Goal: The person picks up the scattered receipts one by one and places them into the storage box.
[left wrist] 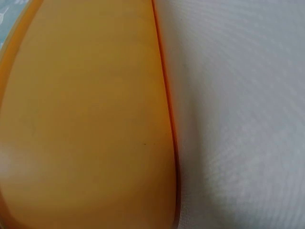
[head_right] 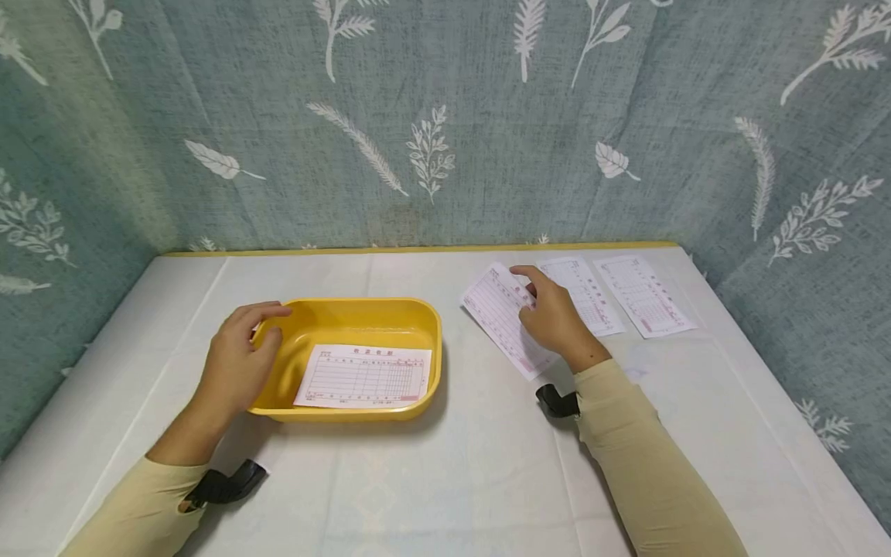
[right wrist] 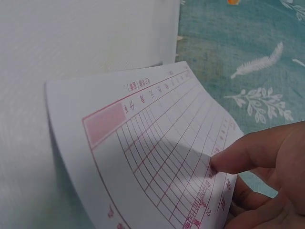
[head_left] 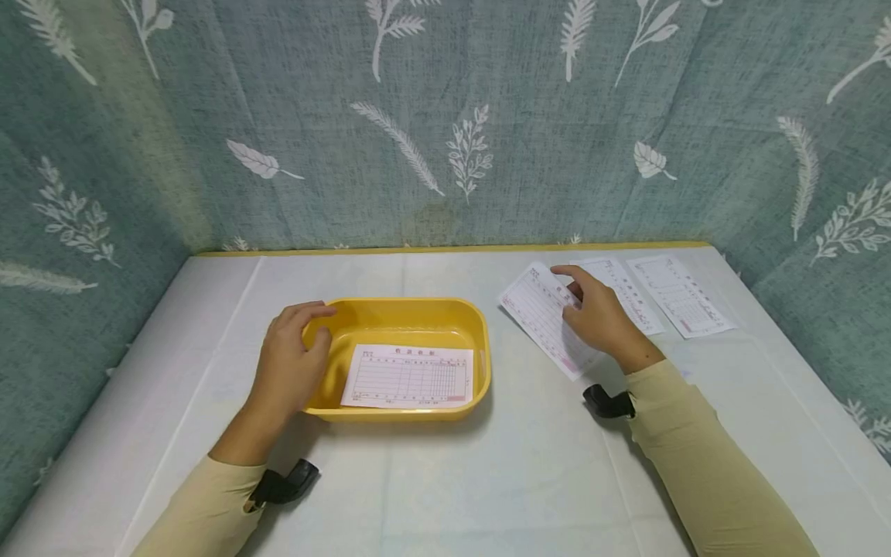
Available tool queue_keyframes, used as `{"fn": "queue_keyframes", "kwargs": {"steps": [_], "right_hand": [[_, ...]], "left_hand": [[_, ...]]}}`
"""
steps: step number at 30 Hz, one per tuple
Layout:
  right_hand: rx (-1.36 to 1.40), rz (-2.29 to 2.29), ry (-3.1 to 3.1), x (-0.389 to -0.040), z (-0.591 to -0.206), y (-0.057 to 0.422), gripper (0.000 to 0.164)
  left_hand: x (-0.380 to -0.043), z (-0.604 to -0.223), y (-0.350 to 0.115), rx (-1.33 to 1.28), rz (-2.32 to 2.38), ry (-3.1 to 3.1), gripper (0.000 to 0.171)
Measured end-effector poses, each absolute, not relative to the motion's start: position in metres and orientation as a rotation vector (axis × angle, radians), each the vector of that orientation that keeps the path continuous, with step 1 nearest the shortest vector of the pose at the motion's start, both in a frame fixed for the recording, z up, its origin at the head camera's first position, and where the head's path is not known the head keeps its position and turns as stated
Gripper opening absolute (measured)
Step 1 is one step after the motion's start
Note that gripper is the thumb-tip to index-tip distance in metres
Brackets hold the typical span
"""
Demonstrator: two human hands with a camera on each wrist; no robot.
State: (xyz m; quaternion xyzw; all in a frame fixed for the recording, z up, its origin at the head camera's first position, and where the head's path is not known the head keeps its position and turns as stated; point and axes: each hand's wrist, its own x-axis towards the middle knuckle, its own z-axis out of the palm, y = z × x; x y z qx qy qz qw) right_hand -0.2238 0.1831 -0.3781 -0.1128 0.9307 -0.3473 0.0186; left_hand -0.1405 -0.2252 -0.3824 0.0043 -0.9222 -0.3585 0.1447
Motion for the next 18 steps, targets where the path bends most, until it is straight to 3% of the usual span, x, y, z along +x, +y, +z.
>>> {"fn": "queue_keyframes", "kwargs": {"steps": [18], "right_hand": [[-0.394, -1.117, 2.948, -0.2187, -0.3713, 0.177, 0.065]], "left_hand": [[-0.1403, -0.3824, -0.2267, 0.01, -1.045, -2.66, 0.032]]}}
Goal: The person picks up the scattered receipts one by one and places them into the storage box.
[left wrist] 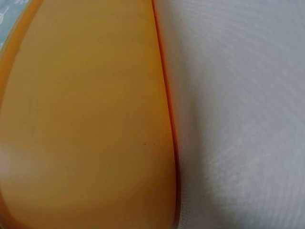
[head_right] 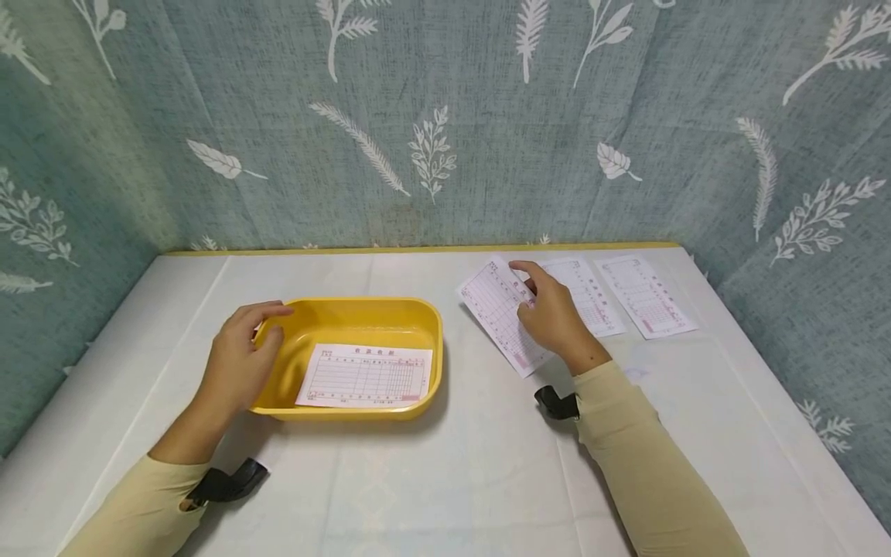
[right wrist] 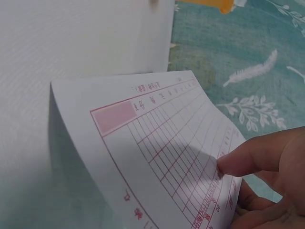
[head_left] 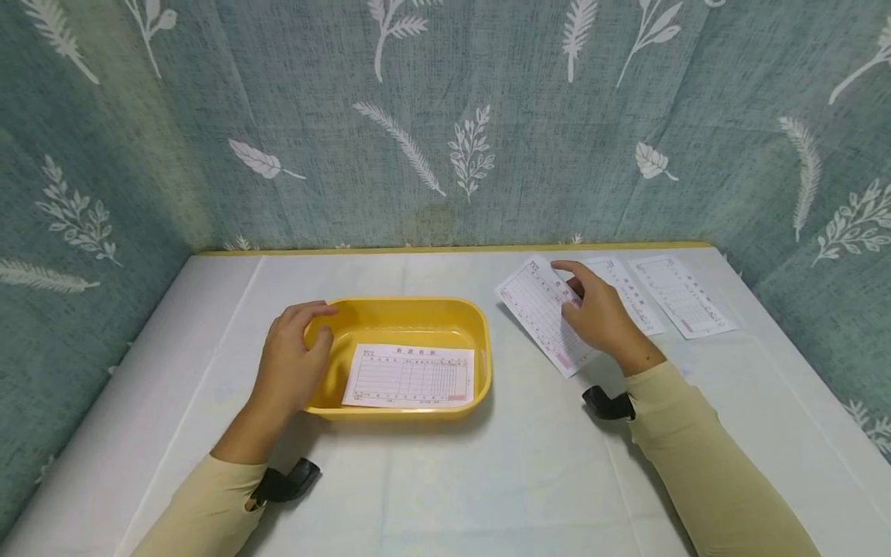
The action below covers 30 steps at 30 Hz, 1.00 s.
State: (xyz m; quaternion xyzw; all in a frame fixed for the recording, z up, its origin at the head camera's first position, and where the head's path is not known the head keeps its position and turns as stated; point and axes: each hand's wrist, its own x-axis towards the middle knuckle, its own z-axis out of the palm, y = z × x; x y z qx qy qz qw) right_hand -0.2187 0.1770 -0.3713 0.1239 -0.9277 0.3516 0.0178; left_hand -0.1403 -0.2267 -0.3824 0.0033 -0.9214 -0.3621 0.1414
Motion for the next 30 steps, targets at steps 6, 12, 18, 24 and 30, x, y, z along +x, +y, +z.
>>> {"fn": "queue_keyframes", "kwargs": {"steps": [6, 12, 18, 24, 30], "right_hand": [[0.403, 1.102, -2.796, -0.218, -0.368, 0.175, 0.065], [0.365, 1.128, -2.761, -0.214, -0.365, 0.171, 0.065], [0.397, 1.162, -2.659, -0.212, -0.361, 0.167, 0.064], [0.376, 1.188, -2.662, -0.206, -0.356, 0.162, 0.064], [0.388, 1.211, -2.658, -0.202, -0.35, 0.158, 0.063]], "left_hand": [[-0.14, -0.382, -0.227, 0.016, -1.028, -2.659, 0.032], [-0.14, -0.384, -0.226, 0.023, -1.041, -2.663, 0.032], [-0.14, -0.383, -0.226, 0.02, -1.023, -2.657, 0.031], [-0.139, -0.383, -0.226, 0.017, -1.025, -2.665, 0.032], [-0.141, -0.384, -0.226, 0.007, -1.022, -2.652, 0.032]]}}
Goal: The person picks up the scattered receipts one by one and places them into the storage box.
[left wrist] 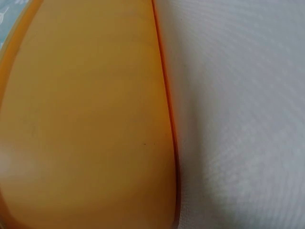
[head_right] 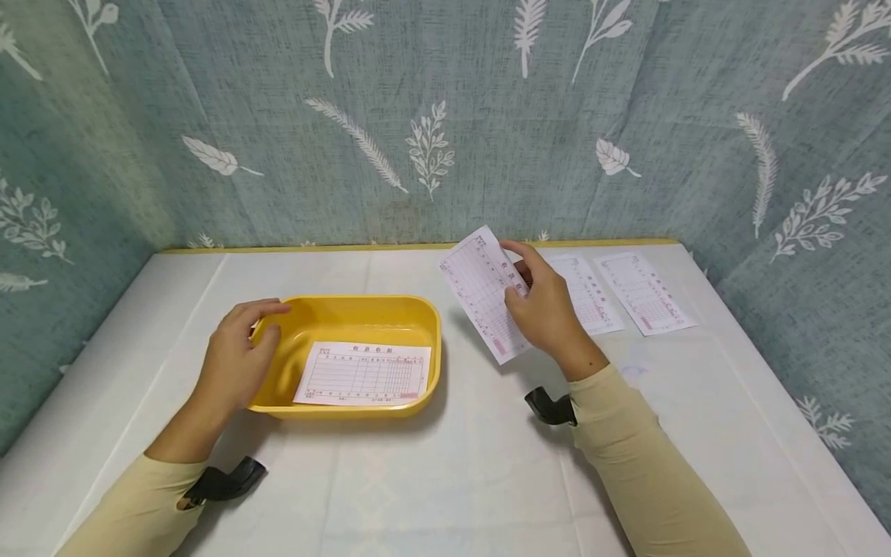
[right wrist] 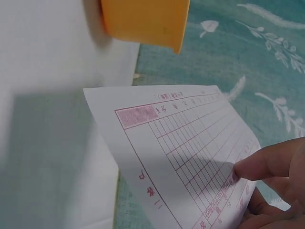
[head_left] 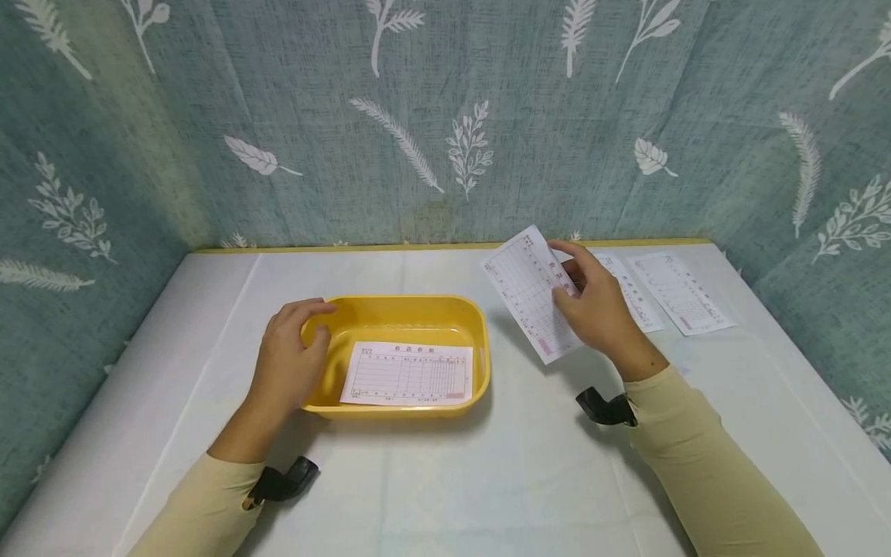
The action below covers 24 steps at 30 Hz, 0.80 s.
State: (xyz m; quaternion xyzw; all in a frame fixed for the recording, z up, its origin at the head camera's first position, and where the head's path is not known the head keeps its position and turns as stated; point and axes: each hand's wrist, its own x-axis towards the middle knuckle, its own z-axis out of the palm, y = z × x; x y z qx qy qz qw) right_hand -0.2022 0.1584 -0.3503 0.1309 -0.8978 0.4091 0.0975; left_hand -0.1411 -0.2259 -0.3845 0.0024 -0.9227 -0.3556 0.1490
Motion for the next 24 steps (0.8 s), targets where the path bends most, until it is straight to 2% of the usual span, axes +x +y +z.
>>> {"fn": "queue_keyframes", "kwargs": {"steps": [24], "right_hand": [[0.536, 1.317, -2.519, -0.178, -0.334, 0.14, 0.061]], "left_hand": [[-0.142, -0.386, -0.227, -0.005, -1.022, -2.639, 0.033]]}}
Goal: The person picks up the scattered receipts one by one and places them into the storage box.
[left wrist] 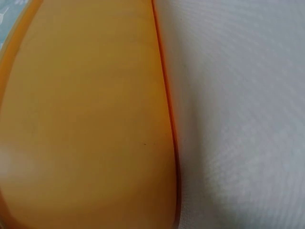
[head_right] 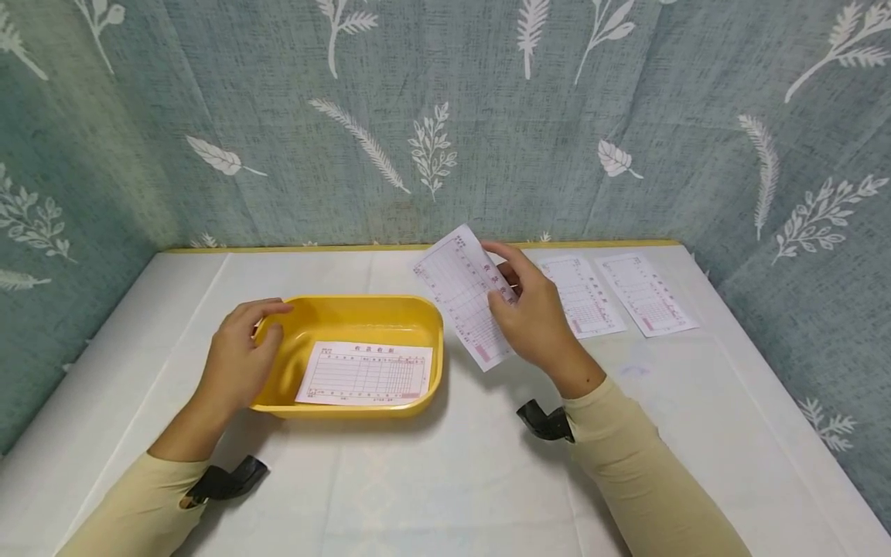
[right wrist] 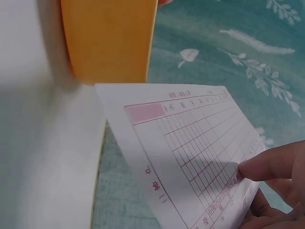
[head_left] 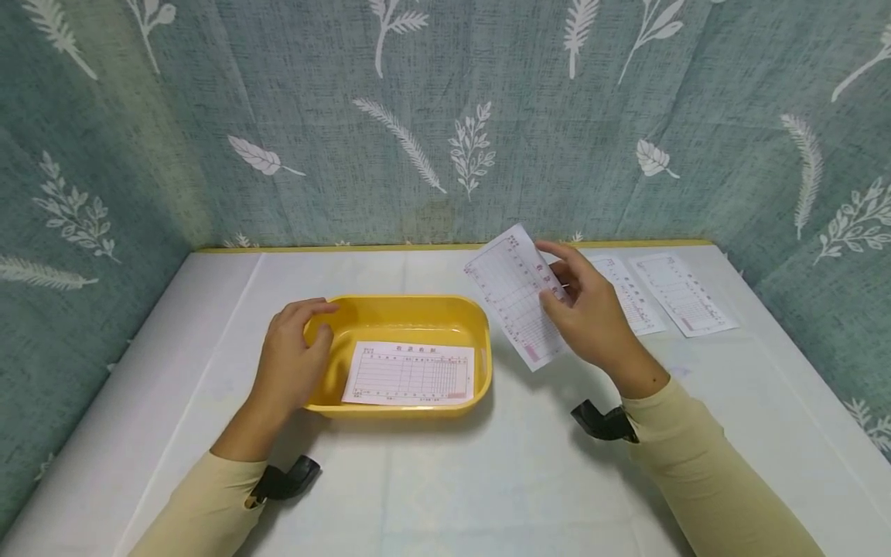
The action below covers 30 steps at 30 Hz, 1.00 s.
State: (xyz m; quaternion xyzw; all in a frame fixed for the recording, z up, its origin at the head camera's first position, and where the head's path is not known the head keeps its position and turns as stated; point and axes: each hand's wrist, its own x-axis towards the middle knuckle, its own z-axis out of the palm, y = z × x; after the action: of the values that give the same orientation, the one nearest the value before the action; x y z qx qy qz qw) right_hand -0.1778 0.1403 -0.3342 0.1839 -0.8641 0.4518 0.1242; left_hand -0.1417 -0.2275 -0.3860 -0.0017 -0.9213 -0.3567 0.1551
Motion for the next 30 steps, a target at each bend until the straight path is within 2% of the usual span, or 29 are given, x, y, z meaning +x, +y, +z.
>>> {"fn": "queue_keyframes", "kwargs": {"steps": [17, 30], "right_hand": [[0.593, 1.493, -2.418, -0.159, -0.324, 0.127, 0.06], [0.625, 1.772, -2.21, -0.155, -0.334, 0.111, 0.048]], "left_hand": [[-0.14, -0.386, -0.227, -0.004, -0.98, -2.62, 0.034], [-0.142, -0.385, -0.226, 0.012, -0.947, -2.627, 0.033]]}}
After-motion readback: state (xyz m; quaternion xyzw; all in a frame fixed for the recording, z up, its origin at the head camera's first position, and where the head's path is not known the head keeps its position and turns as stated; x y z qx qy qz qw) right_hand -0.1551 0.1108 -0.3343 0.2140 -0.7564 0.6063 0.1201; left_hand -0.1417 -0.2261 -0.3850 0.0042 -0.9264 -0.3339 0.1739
